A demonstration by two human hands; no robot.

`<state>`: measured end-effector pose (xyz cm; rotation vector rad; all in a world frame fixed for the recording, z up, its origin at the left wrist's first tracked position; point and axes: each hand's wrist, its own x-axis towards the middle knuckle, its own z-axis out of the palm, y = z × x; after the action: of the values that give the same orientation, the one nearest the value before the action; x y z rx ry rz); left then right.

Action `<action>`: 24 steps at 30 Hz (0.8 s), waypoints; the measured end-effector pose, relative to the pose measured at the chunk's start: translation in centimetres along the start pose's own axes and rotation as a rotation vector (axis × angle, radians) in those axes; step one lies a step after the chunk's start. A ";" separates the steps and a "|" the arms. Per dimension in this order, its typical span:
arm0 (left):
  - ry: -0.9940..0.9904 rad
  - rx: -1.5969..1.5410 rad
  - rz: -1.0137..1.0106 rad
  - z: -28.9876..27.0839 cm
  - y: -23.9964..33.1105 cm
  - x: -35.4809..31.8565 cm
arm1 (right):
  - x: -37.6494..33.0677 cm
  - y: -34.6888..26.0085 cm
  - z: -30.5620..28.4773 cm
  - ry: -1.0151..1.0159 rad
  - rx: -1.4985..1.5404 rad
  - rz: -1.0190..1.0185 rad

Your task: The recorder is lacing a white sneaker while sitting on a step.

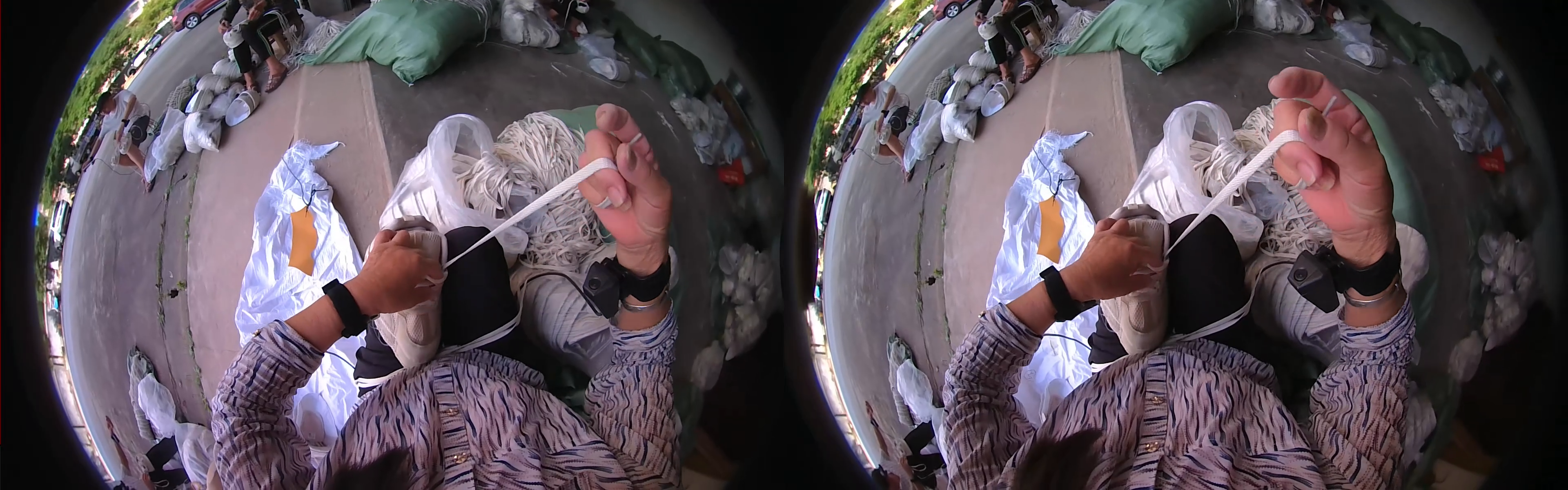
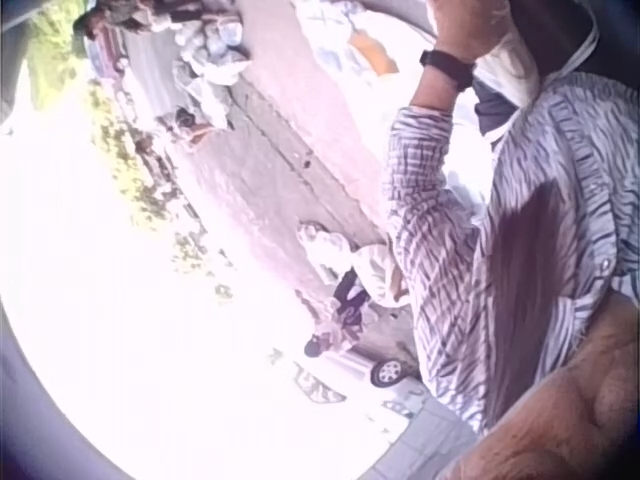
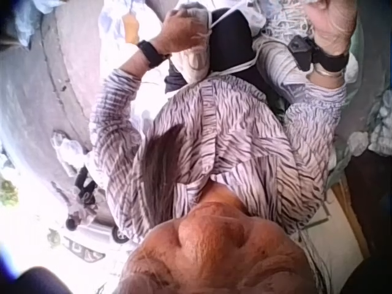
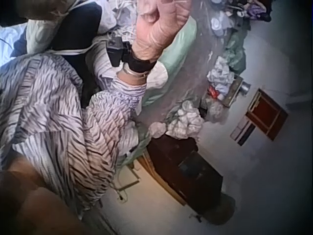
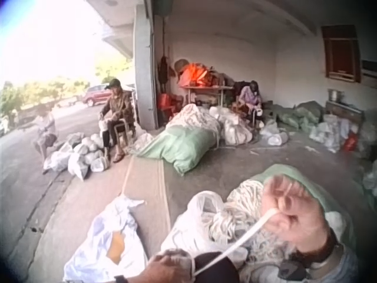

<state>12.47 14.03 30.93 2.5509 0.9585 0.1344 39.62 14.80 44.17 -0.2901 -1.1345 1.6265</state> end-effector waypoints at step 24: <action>0.186 -0.185 0.021 0.1 -0.6 -0.2 | -1.0 1.2 2.5 0.140 -0.231 -0.029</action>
<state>11.94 14.24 30.63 2.4088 0.9396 0.4523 37.54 12.73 44.18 -0.5269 -1.2137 1.4280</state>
